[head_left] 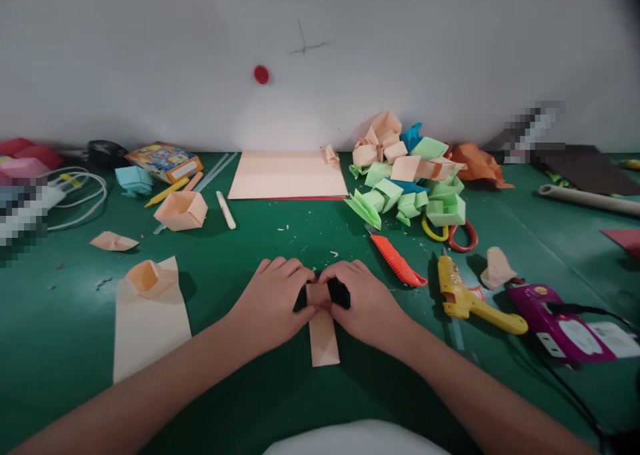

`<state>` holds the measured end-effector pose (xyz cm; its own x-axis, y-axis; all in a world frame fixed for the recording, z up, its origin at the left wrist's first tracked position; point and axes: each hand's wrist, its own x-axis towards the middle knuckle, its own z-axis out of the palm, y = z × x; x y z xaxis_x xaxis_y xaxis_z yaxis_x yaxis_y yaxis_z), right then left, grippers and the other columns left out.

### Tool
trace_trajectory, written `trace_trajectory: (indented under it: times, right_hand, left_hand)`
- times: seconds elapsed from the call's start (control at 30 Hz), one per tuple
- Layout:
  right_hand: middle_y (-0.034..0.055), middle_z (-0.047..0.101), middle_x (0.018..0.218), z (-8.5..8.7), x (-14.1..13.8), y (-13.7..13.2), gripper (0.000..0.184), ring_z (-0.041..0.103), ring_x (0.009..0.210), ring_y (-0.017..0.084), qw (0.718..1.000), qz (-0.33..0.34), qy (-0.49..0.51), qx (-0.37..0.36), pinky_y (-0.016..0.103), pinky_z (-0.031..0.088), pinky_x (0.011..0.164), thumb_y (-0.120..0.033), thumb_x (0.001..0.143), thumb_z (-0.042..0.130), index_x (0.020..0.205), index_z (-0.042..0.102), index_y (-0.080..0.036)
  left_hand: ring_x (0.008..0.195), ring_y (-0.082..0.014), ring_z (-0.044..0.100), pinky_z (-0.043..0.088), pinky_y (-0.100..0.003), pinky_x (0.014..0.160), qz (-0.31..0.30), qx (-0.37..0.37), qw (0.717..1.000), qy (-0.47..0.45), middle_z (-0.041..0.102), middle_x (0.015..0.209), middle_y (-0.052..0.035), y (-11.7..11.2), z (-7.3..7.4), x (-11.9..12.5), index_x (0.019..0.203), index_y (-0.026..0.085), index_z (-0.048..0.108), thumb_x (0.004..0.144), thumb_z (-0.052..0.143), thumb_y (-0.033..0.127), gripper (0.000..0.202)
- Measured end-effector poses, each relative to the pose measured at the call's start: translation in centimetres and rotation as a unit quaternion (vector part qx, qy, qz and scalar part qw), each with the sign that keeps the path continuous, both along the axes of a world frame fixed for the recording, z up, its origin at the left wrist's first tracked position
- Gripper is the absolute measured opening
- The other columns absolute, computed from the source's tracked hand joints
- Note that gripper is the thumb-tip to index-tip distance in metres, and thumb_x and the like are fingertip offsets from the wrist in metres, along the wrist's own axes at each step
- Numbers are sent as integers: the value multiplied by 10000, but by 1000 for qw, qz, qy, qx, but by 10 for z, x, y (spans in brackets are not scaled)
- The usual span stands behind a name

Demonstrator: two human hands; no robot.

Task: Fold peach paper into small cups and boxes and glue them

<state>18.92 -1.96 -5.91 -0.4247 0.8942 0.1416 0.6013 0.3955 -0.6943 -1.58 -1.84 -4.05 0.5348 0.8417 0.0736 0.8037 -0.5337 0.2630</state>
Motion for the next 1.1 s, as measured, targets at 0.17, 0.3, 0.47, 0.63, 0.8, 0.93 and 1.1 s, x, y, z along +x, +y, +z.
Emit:
trace_trajectory:
  times: [0.17,0.3,0.47,0.63,0.8,0.93,1.1]
  right_hand:
    - [34,710,1106,0,-3,0,450,579,986,245,999,-15,5,-29,410,497,857,-49,742,660,1152,625,-231]
    - [65,680,1124,-3,-2,-3,413,566,1033,252,999,15,-13,42,444,472,941,-22,728,639,1103,650,-196]
    - [101,635,1103,-3,-2,-9,265,530,1030,280,997,14,-33,67,453,495,885,-88,757,658,1004,674,-184]
    - [81,636,1060,-1,-4,-10,265,518,997,267,998,11,-43,50,444,483,877,-84,745,640,986,658,-192]
    - [44,670,1061,-3,-4,-12,297,515,1044,246,999,12,-1,47,403,456,923,-30,728,647,964,639,-210]
    - [2,689,969,-3,-6,-11,298,541,988,214,999,10,30,41,361,455,870,21,770,590,928,608,-231]
    - [13,696,1016,6,-6,-1,346,583,987,216,998,18,32,60,397,466,890,30,767,608,990,624,-235]
  left_hand:
    - [962,-260,568,398,-403,802,-5,-24,1000,-15,645,1053,-52,-1,1,1,1032,208,633,888,655,290,167]
    - [960,-268,568,398,-426,828,-18,-15,1000,1,645,1030,-59,-2,2,1,1016,191,642,886,655,276,156]
    - [934,-261,591,397,-443,839,-43,1,998,35,650,1016,-66,-9,7,1,1024,190,682,921,612,297,164]
    - [923,-265,577,396,-448,813,-19,-13,998,61,649,1014,-69,-11,8,2,972,182,662,967,516,273,172]
    - [967,-264,552,397,-436,842,18,-36,999,7,638,1026,-54,-12,5,4,956,195,625,905,585,272,101]
    - [1002,-272,553,381,-455,864,38,-37,999,-13,644,1078,-60,-11,5,5,1054,203,626,937,553,287,162]
    - [985,-272,562,385,-445,845,41,-58,997,-26,641,1046,-54,-7,5,5,967,205,627,925,578,276,96]
